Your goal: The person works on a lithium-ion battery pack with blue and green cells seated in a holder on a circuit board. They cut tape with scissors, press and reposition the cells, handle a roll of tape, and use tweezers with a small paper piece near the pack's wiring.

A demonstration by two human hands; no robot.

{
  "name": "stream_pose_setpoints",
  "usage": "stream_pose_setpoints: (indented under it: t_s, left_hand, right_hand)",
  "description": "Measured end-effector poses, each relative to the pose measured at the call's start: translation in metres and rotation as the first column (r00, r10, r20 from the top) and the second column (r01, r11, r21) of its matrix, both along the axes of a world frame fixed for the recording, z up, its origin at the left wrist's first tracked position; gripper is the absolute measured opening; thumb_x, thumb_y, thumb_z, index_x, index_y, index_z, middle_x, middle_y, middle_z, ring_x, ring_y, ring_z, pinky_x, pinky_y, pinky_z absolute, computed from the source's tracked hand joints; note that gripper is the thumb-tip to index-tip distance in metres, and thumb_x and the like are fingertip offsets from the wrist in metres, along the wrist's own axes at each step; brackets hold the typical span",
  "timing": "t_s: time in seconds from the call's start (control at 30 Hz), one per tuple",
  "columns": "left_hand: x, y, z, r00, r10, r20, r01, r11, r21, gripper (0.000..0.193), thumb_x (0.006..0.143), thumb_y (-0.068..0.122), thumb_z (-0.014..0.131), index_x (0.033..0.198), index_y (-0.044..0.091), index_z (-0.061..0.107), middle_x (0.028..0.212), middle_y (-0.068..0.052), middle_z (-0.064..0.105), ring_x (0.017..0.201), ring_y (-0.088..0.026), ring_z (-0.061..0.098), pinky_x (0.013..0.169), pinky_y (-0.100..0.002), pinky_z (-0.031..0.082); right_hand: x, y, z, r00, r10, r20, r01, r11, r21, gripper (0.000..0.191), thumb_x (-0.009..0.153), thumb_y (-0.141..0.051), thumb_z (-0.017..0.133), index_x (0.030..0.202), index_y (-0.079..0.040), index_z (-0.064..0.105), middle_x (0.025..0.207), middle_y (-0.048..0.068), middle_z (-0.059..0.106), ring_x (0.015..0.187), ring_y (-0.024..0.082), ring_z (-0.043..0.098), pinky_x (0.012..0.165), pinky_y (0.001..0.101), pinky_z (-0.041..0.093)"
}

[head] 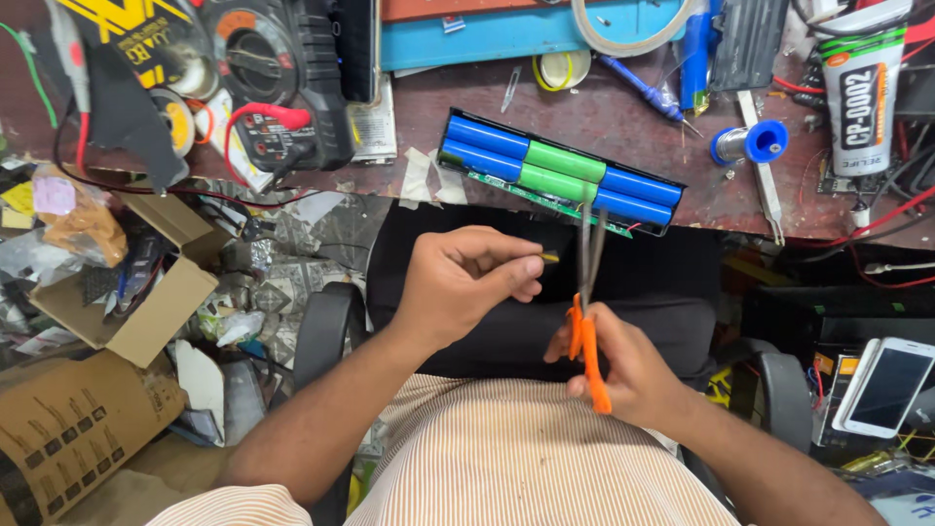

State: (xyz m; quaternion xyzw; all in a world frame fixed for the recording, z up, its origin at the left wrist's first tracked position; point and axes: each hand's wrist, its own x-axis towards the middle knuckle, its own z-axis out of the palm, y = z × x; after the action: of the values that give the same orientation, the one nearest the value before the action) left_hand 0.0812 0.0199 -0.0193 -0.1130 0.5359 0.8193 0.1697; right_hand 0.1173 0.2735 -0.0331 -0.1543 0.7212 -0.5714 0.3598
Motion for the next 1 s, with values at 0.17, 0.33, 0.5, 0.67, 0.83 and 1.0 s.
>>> stream_pose_setpoints:
  t_s: [0.17, 0.33, 0.5, 0.67, 0.83, 1.0]
  left_hand:
    - [-0.003, -0.007, 0.003, 0.996, 0.032, -0.078, -0.022, 0.993, 0.118, 0.013, 0.097, -0.003, 0.073, 0.107, -0.011, 0.074, 0.108, -0.011, 0.067, 0.088, -0.017, 0.073, 0.079, -0.028, 0.062]
    - [-0.01, -0.008, 0.008, 0.998, 0.054, 0.041, -0.057, 0.996, 0.071, 0.017, 0.096, 0.0, 0.07, 0.111, -0.009, 0.073, 0.103, -0.012, 0.07, 0.087, -0.018, 0.075, 0.077, -0.028, 0.064]
    - [-0.01, -0.01, 0.01, 0.997, 0.073, -0.02, -0.072, 0.997, 0.029, 0.022, 0.096, -0.003, 0.07, 0.117, -0.009, 0.071, 0.104, -0.01, 0.07, 0.089, -0.017, 0.075, 0.08, -0.029, 0.065]
    - [-0.005, -0.006, 0.009, 0.997, 0.071, 0.016, -0.072, 0.991, 0.111, 0.037, 0.096, -0.004, 0.072, 0.132, -0.006, 0.064, 0.102, -0.008, 0.072, 0.091, -0.013, 0.074, 0.087, -0.027, 0.065]
    - [0.001, -0.004, 0.01, 0.979, 0.0, -0.203, -0.041, 0.979, -0.201, 0.04, 0.096, -0.002, 0.077, 0.133, -0.004, 0.065, 0.099, -0.007, 0.076, 0.099, -0.01, 0.07, 0.095, -0.024, 0.057]
    - [0.003, -0.002, 0.012, 0.979, 0.028, -0.201, -0.055, 0.99, -0.131, 0.033, 0.095, -0.002, 0.077, 0.124, 0.0, 0.061, 0.108, -0.007, 0.072, 0.101, -0.01, 0.072, 0.097, -0.025, 0.057]
  right_hand:
    - [-0.011, -0.006, 0.001, 0.982, 0.16, 0.1, -0.147, 0.981, -0.129, 0.088, 0.086, -0.081, 0.056, 0.127, -0.003, 0.047, 0.109, 0.011, 0.068, 0.102, 0.022, 0.07, 0.091, 0.0363, 0.056]
    - [-0.016, -0.01, 0.002, 0.952, 0.196, 0.234, -0.159, 0.973, -0.168, 0.09, 0.088, -0.079, 0.056, 0.131, -0.001, 0.044, 0.109, 0.013, 0.068, 0.106, 0.024, 0.07, 0.096, 0.0387, 0.054]
    - [-0.018, -0.009, -0.001, 0.951, 0.193, 0.241, -0.159, 0.975, -0.153, 0.096, 0.084, -0.081, 0.058, 0.132, 0.0, 0.044, 0.108, 0.013, 0.067, 0.104, 0.025, 0.069, 0.093, 0.0393, 0.055]
    - [-0.016, -0.008, -0.005, 0.959, 0.224, 0.175, -0.212, 0.974, -0.084, 0.09, 0.08, -0.083, 0.059, 0.12, -0.003, 0.051, 0.102, 0.011, 0.07, 0.097, 0.023, 0.072, 0.088, 0.037, 0.057]
    - [-0.011, -0.009, -0.008, 0.969, 0.22, 0.112, -0.219, 0.975, -0.019, 0.084, 0.079, -0.082, 0.06, 0.113, -0.006, 0.052, 0.097, 0.008, 0.071, 0.091, 0.02, 0.075, 0.081, 0.0346, 0.061]
    - [-0.007, -0.007, -0.008, 0.964, 0.216, 0.155, -0.219, 0.976, 0.002, 0.075, 0.079, -0.074, 0.068, 0.109, -0.006, 0.052, 0.092, 0.007, 0.071, 0.083, 0.018, 0.073, 0.074, 0.0333, 0.061]
